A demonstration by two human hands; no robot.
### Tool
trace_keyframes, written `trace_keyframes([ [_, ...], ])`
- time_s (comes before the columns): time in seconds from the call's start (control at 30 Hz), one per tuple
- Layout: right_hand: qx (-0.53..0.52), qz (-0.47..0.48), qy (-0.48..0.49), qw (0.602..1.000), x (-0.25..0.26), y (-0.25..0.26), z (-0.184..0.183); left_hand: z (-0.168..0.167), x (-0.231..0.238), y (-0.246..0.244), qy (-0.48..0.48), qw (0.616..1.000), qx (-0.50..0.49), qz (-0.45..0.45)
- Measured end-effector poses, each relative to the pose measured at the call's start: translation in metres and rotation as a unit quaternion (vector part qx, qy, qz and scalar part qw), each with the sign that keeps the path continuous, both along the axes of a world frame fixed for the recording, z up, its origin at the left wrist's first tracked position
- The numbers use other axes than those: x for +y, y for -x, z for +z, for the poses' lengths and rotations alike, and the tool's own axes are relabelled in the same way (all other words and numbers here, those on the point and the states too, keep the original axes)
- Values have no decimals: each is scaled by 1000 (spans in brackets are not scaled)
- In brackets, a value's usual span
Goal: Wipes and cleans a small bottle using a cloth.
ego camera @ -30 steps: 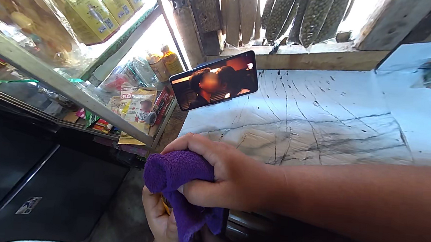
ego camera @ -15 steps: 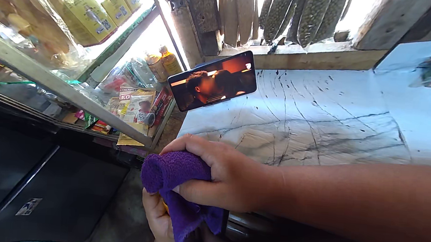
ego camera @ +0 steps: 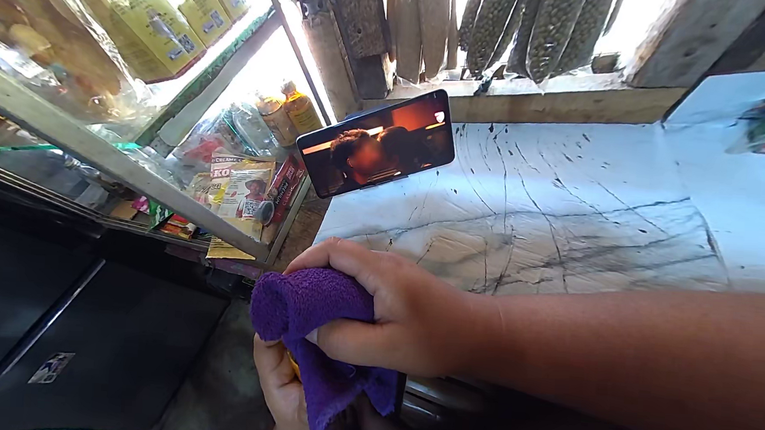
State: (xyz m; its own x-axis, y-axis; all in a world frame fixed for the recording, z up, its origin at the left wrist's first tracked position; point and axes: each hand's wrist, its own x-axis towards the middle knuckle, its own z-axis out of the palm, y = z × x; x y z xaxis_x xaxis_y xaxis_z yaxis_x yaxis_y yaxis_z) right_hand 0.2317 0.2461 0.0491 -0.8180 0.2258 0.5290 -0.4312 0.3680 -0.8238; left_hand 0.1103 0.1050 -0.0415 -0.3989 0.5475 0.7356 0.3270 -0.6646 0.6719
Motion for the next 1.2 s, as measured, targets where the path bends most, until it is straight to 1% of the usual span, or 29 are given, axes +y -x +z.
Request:
trace_keyframes([
  [0.2,-4,-4,6,1000,-1,0,0,-5,-2,4,5,1000,12,-3],
  [0.9,-4,-6,11,1000,-1,0,0,-6,-1,2,0,1000,6,-3],
  [1.2,-2,-8,1,1000,-1,0,0,-5,-1,2,6,1000,21,9],
])
